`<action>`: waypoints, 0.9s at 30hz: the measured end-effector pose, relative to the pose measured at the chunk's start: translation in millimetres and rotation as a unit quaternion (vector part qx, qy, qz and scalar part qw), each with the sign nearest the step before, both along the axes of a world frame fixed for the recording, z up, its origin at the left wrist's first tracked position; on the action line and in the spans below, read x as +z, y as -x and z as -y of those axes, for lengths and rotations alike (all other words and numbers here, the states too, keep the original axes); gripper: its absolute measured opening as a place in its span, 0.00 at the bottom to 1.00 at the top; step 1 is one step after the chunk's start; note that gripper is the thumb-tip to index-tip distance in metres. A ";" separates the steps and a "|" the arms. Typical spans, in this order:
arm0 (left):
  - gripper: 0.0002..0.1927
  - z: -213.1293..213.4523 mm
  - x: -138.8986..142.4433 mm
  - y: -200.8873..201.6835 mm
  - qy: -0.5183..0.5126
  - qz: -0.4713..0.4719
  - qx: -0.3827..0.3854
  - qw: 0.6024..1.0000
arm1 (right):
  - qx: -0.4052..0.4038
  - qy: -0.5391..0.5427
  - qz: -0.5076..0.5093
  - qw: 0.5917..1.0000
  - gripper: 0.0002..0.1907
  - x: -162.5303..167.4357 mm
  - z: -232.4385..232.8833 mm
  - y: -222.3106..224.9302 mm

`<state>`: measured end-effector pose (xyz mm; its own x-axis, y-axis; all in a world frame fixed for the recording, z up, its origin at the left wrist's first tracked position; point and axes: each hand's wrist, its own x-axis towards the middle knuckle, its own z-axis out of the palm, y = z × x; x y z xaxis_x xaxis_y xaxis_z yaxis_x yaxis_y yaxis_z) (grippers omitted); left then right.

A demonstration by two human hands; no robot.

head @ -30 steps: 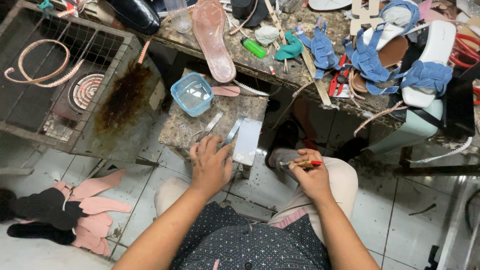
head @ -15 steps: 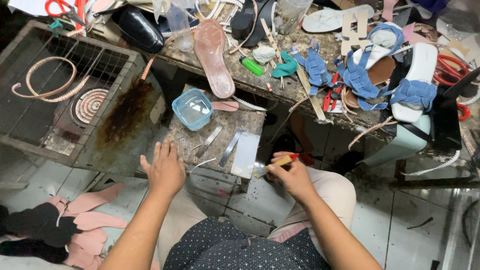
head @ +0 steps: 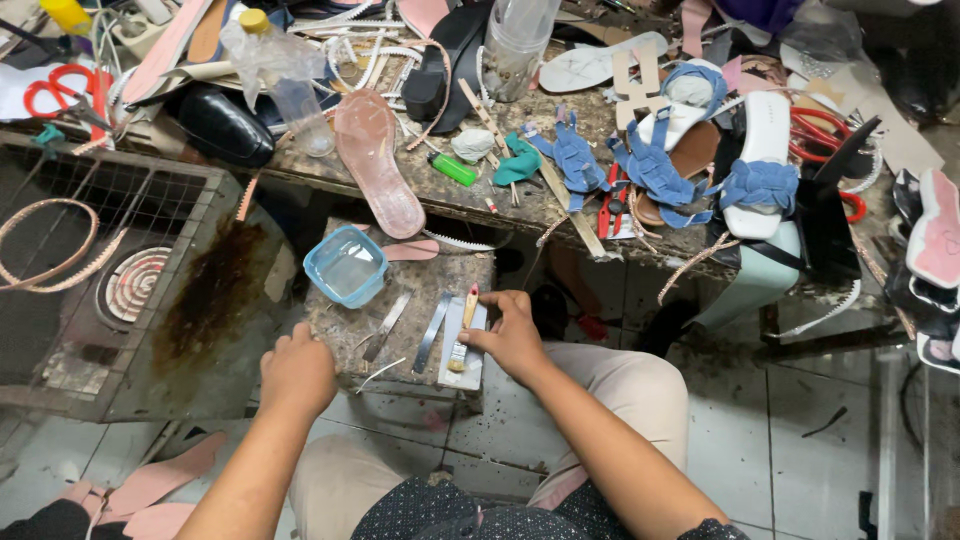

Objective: The person sits and assembles a sandal: they align blue woven straps onto a pink insole, press the sole and straps together, and adjust the strap ends. They then dip a brush in a water container, apply liquid to a small metal strip, and trim or smooth the strip with a blade.

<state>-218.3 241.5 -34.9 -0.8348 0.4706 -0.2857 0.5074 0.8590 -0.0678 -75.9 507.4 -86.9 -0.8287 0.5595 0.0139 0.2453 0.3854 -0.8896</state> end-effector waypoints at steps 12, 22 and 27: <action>0.11 -15.0 6.4 -3.0 0.001 0.031 -0.005 1.000 | -0.250 -0.095 -0.203 0.942 0.14 21.1 -108.7 -213.4; 0.14 -25.9 1.1 -17.4 0.021 0.025 -0.013 0.999 | -0.490 0.355 0.307 0.735 0.16 -118.5 -94.2 -351.9; 0.15 -36.8 -0.2 -24.7 0.043 0.013 -0.028 0.999 | -0.474 0.376 0.312 0.733 0.16 -124.3 -76.6 -345.3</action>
<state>-193.7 278.4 -35.0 -0.7992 0.4897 -0.3486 0.5578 0.8203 -0.1266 269.4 584.0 -211.1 0.2235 0.5429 -0.8095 0.5340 -0.7630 -0.3643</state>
